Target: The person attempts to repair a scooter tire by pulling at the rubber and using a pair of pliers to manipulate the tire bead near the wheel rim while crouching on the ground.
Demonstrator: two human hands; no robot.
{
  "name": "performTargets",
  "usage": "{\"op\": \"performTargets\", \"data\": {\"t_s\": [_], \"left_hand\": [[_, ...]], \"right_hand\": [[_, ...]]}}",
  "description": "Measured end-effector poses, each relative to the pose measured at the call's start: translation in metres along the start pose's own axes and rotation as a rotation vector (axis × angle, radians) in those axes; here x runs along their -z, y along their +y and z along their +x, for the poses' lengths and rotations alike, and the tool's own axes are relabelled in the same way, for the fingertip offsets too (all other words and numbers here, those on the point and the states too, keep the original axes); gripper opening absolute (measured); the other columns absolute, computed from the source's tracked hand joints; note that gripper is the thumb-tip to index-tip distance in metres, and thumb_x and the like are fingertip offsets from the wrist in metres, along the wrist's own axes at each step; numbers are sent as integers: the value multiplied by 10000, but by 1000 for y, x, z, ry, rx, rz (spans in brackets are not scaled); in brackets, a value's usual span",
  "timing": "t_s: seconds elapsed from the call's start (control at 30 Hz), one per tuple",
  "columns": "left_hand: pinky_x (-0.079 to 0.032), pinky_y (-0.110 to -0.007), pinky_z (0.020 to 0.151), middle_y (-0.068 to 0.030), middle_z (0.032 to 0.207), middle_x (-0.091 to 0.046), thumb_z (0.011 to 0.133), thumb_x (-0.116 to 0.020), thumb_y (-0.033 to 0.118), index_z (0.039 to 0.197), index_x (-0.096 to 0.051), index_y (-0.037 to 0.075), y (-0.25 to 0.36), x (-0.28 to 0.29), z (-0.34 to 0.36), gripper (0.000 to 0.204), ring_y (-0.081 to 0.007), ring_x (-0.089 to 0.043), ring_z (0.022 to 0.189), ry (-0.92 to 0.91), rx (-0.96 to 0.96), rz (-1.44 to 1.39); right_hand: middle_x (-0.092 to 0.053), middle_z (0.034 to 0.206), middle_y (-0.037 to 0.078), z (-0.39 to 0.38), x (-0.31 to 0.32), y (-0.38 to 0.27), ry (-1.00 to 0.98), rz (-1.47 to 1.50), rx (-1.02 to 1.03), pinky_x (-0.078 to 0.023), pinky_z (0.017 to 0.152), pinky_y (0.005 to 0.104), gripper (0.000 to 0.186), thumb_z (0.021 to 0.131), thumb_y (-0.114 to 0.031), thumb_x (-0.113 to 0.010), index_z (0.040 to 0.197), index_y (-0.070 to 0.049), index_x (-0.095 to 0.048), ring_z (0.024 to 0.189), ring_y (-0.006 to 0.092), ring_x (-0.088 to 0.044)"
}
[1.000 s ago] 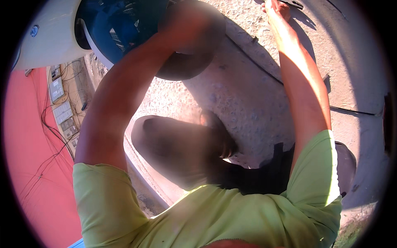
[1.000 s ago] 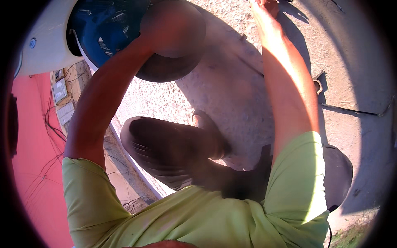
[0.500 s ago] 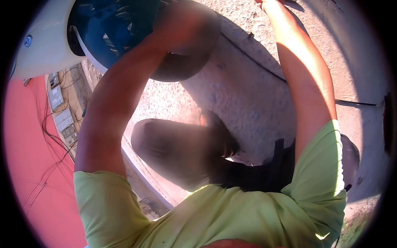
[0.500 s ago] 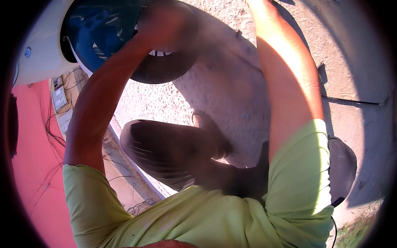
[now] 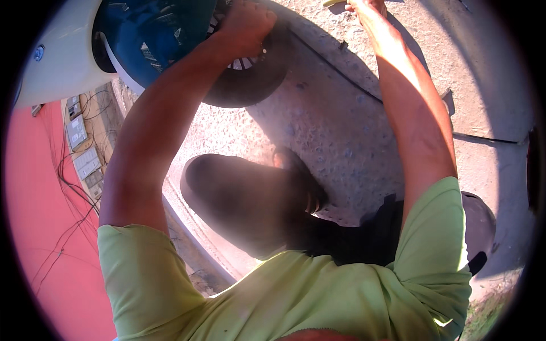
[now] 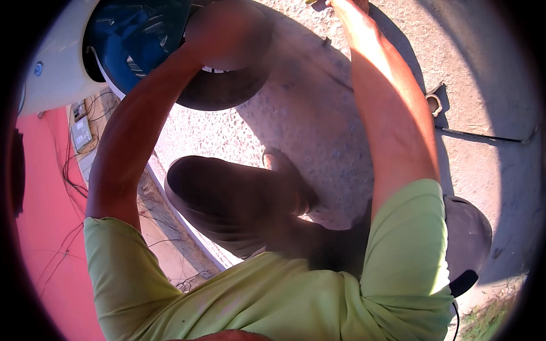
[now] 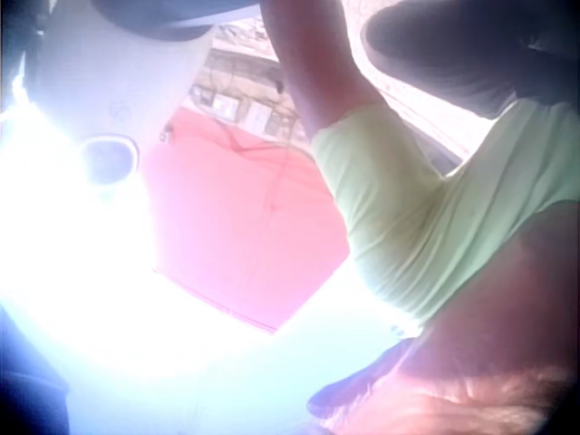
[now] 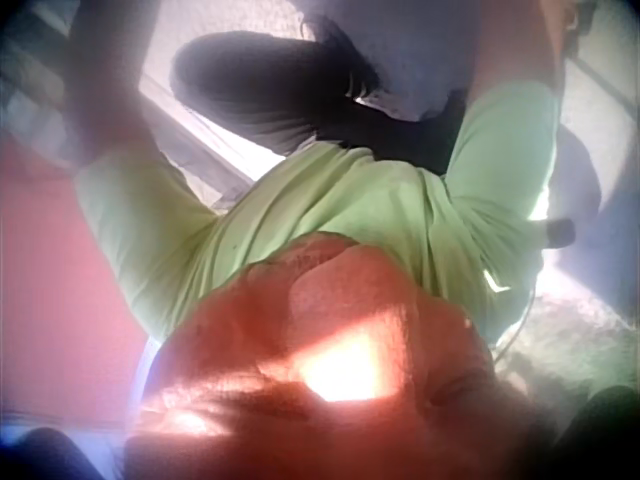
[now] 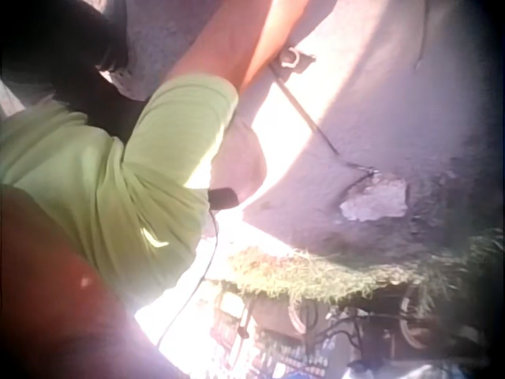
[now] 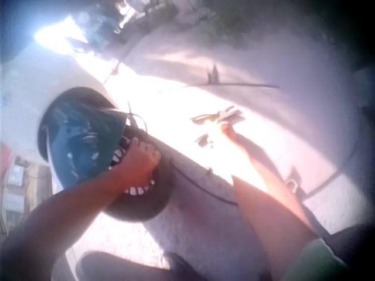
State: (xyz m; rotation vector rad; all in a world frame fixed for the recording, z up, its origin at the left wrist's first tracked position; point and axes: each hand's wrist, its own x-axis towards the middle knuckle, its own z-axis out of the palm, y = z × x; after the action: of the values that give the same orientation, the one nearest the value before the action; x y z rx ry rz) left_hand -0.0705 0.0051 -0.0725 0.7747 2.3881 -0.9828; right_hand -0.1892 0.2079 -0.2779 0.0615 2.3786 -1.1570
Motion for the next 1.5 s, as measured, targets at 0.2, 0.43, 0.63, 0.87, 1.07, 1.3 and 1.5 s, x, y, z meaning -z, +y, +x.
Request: {"op": "performTargets", "data": {"t_s": [0.2, 0.43, 0.63, 0.87, 1.07, 1.3, 1.5], "left_hand": [[-417, -573, 991, -159, 1049, -652, 597, -880, 483, 1088, -657, 44, 1, 8, 0, 695, -342, -617, 1031, -85, -4, -16], [-424, -543, 995, -146, 1119, -677, 625, -878, 464, 1102, -679, 77, 5, 4, -3, 646, -322, -625, 1096, -65, 38, 5], [-436, -525, 967, -127, 1093, -707, 618, -897, 445, 1067, -709, 97, -1, -5, 4, 598, -304, -652, 1077, -55, 58, -45], [-452, -551, 952, -121, 1063, -729, 556, -910, 411, 1032, -731, 108, -3, -6, -5, 592, -284, -673, 1061, -186, 63, 4], [-460, -573, 945, -122, 1027, -736, 744, -781, 331, 1005, -746, 101, -3, -46, 2, 350, -299, -688, 1022, -32, 85, 74], [-473, -594, 903, -126, 988, -734, 806, -708, 272, 957, -758, 95, 2, -15, 3, 238, -306, -693, 977, -49, 50, 71], [-482, -612, 884, -114, 950, -742, 759, -733, 276, 921, -767, 112, 6, -32, 19, 234, -296, -705, 934, 0, 61, 70]], "right_hand": [[-710, 1245, 158, -1, -2, -1, 1, -71, 8, -484, 954, 502, 675, 812, -650, -672, 1245, -134, -715, 1175, 340, -661], [-707, 1261, 157, 7, -6, -5, 16, -165, -2, -471, 985, 514, 670, 797, -653, -679, 1228, -143, -735, 1203, 345, -652], [-705, 1275, 157, 18, 0, 0, 32, -264, -52, -459, 1011, 524, 666, 784, -655, -686, 1214, -150, -752, 1226, 349, -644], [-755, 1125, 183, -21, 45, -21, -31, -479, 90, -538, 866, 504, 608, 793, -545, -659, 1181, -86, -756, 1082, 356, -718], [-763, 1018, 217, -15, 17, 4, 73, -356, 96, -555, 848, 451, 607, 791, -567, -666, 1047, -30, -782, 1000, 380, -738], [-657, 771, 18, -45, -1, 17, -119, 290, 13, -448, 617, 298, 405, 829, -505, -731, 903, -107, -753, 708, 118, -607], [-554, 729, -10, -156, -4, 7, -365, 581, -79, -424, 677, 330, 247, 888, -317, -683, 824, -80, -650, 688, 139, -513]]}}
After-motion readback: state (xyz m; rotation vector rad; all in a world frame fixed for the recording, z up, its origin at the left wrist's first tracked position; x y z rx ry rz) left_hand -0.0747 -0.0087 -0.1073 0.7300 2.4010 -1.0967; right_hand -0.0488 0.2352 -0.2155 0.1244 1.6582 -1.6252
